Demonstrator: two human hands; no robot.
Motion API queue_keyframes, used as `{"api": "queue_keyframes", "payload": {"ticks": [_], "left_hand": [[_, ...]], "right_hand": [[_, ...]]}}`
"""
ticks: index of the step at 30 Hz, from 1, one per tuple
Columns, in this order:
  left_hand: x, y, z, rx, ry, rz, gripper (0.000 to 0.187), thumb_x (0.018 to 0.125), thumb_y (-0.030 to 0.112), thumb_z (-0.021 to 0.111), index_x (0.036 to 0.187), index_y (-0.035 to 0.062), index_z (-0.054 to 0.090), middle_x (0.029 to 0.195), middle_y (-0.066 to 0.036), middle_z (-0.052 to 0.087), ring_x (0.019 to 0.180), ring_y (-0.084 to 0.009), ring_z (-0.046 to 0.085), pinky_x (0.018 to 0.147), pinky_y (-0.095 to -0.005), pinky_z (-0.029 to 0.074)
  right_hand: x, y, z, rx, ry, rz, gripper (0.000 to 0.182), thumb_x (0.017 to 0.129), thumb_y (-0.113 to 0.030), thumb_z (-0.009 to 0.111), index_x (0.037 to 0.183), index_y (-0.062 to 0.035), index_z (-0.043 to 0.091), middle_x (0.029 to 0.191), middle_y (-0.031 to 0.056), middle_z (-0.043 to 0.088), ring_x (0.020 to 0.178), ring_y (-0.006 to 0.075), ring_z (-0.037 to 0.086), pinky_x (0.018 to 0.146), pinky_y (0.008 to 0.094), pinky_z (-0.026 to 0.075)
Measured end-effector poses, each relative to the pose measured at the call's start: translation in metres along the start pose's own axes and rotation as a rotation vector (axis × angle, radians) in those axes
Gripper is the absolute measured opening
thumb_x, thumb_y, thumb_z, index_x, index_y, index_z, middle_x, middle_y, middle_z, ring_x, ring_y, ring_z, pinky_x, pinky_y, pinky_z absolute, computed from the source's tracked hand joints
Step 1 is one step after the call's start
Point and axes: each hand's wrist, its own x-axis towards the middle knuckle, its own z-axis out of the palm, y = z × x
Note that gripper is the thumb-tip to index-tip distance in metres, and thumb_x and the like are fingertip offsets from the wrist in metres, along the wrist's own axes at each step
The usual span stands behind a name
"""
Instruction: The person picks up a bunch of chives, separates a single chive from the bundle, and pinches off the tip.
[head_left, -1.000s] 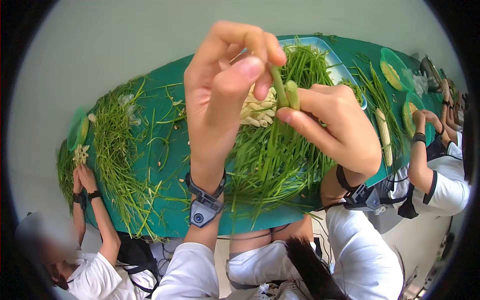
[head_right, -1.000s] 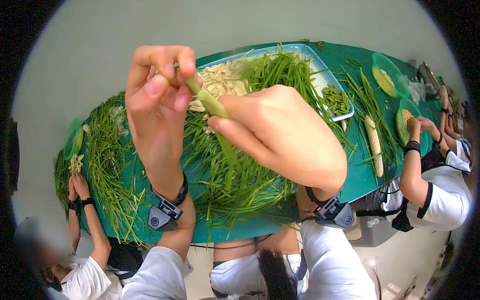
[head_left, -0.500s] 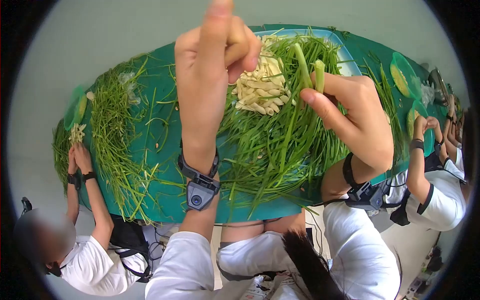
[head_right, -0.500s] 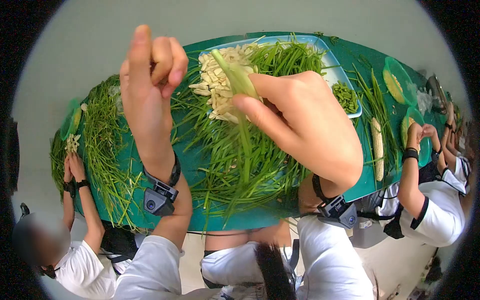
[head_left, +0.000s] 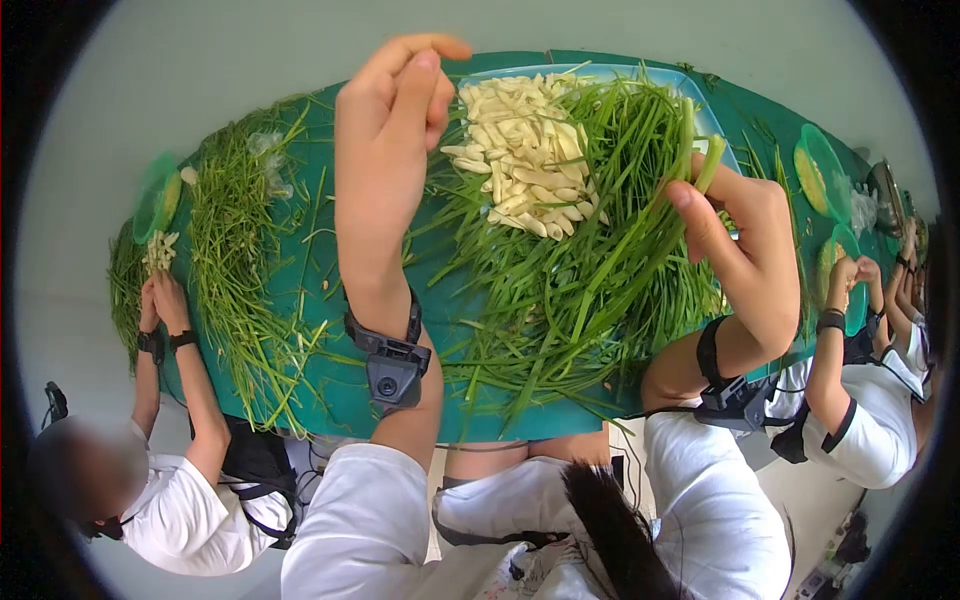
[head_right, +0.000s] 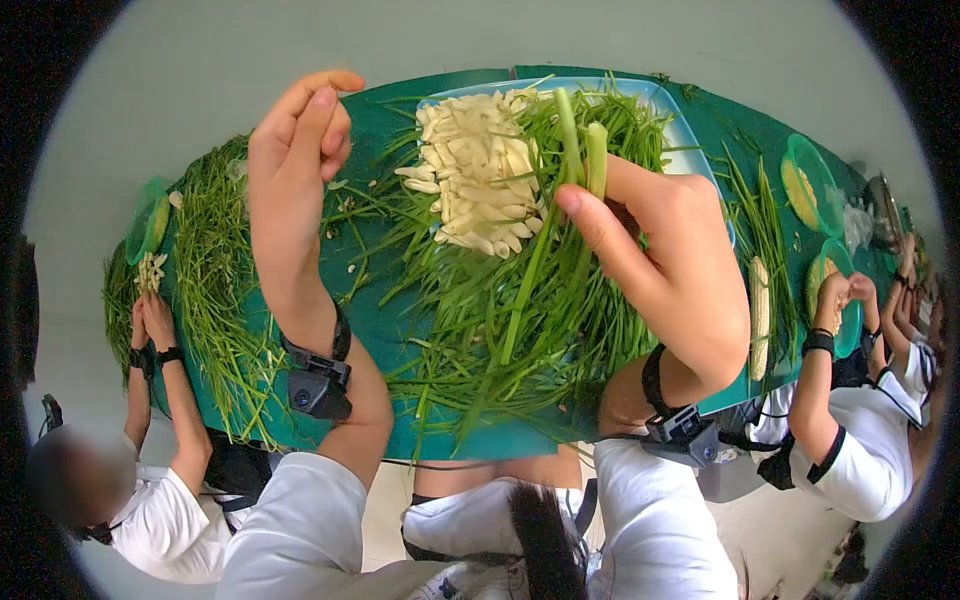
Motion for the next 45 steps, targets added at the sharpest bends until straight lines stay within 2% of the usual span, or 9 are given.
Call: {"api": "queue_keyframes", "payload": {"ticks": [7, 16, 25, 27, 32, 34, 35, 42, 45], "left_hand": [[0.004, -0.009, 0.003, -0.002, -0.001, -0.056, 0.022, 0.090, 0.018, 0.044, 0.091, 0.0012, 0.058, 0.051, 0.007, 0.034, 0.045, -0.0010, 0.027, 0.041, -0.0197, 0.020], [0.009, -0.026, 0.022, 0.013, -0.109, -0.112, 0.021, 0.090, 0.017, 0.044, 0.081, 0.0008, 0.055, 0.060, 0.003, 0.041, 0.055, -0.0046, 0.036, 0.049, -0.0200, 0.029], [0.012, -0.028, 0.022, 0.016, -0.223, -0.138, 0.033, 0.088, 0.023, 0.048, 0.067, -0.0013, 0.056, 0.054, 0.001, 0.046, 0.052, -0.0058, 0.040, 0.050, -0.0202, 0.033], [0.009, -0.027, 0.024, -0.013, -0.211, -0.141, 0.033, 0.088, 0.024, 0.049, 0.068, -0.0017, 0.058, 0.055, 0.001, 0.048, 0.053, -0.0059, 0.042, 0.051, -0.0201, 0.034], [0.010, -0.031, 0.022, -0.038, -0.195, -0.036, 0.029, 0.087, 0.024, 0.052, 0.079, -0.0027, 0.063, 0.061, -0.002, 0.056, 0.057, -0.0059, 0.046, 0.052, -0.0199, 0.036], [0.011, -0.032, 0.018, 0.031, -0.171, 0.013, 0.024, 0.086, 0.020, 0.052, 0.086, -0.0014, 0.064, 0.065, -0.002, 0.058, 0.057, -0.0059, 0.045, 0.052, -0.0202, 0.036], [0.012, -0.029, 0.016, 0.029, -0.172, 0.026, 0.024, 0.086, 0.020, 0.052, 0.086, -0.0014, 0.064, 0.065, -0.002, 0.058, 0.057, -0.0059, 0.045, 0.052, -0.0202, 0.036], [-0.002, 0.004, 0.014, -0.008, -0.279, -0.115, 0.016, 0.084, 0.014, 0.052, 0.087, 0.0008, 0.061, 0.052, 0.000, 0.048, 0.047, -0.0054, 0.042, 0.046, -0.0218, 0.034], [-0.013, 0.020, 0.018, 0.034, -0.343, -0.120, 0.016, 0.085, 0.014, 0.053, 0.089, 0.0008, 0.060, 0.058, 0.002, 0.050, 0.051, -0.0036, 0.040, 0.047, -0.0188, 0.031]], "right_hand": [[0.009, 0.003, 0.006, 0.097, 0.107, 0.084, 0.014, 0.083, -0.011, 0.055, 0.088, 0.0022, 0.055, 0.052, 0.0036, 0.048, 0.041, 0.0079, 0.043, 0.041, 0.0226, 0.033], [0.006, 0.015, 0.000, 0.086, 0.200, 0.149, 0.013, 0.082, -0.010, 0.054, 0.090, 0.0012, 0.054, 0.054, 0.0017, 0.050, 0.043, 0.0059, 0.043, 0.042, 0.0213, 0.032], [-0.003, 0.010, -0.002, 0.042, 0.297, 0.129, 0.015, 0.082, -0.008, 0.053, 0.093, 0.0029, 0.053, 0.054, 0.0018, 0.049, 0.044, 0.0058, 0.043, 0.042, 0.0209, 0.032], [-0.005, 0.005, -0.002, 0.000, 0.250, 0.154, 0.017, 0.087, -0.011, 0.050, 0.097, 0.0019, 0.053, 0.063, -0.0016, 0.049, 0.049, 0.0029, 0.040, 0.047, 0.0174, 0.030], [-0.007, 0.006, -0.001, -0.065, 0.282, -0.012, 0.014, 0.086, -0.009, 0.051, 0.094, 0.0020, 0.053, 0.058, -0.0012, 0.046, 0.046, 0.0032, 0.038, 0.044, 0.0180, 0.029], [-0.006, 0.000, -0.002, -0.048, 0.237, 0.064, 0.017, 0.082, -0.008, 0.054, 0.094, 0.0035, 0.052, 0.055, 0.0090, 0.050, 0.046, 0.0138, 0.045, 0.045, 0.0246, 0.037], [-0.005, -0.002, -0.002, -0.054, 0.247, 0.057, 0.017, 0.082, -0.008, 0.054, 0.094, 0.0035, 0.052, 0.055, 0.0090, 0.050, 0.046, 0.0138, 0.045, 0.045, 0.0246, 0.037], [0.000, -0.008, 0.009, -0.011, 0.173, 0.038, 0.012, 0.085, -0.010, 0.052, 0.083, 0.0011, 0.049, 0.048, 0.0068, 0.044, 0.039, 0.0140, 0.041, 0.040, 0.0263, 0.030], [0.000, -0.012, 0.009, 0.028, 0.106, 0.043, 0.013, 0.085, -0.010, 0.052, 0.080, 0.0006, 0.047, 0.048, 0.0062, 0.044, 0.039, 0.0132, 0.041, 0.039, 0.0261, 0.030]]}}
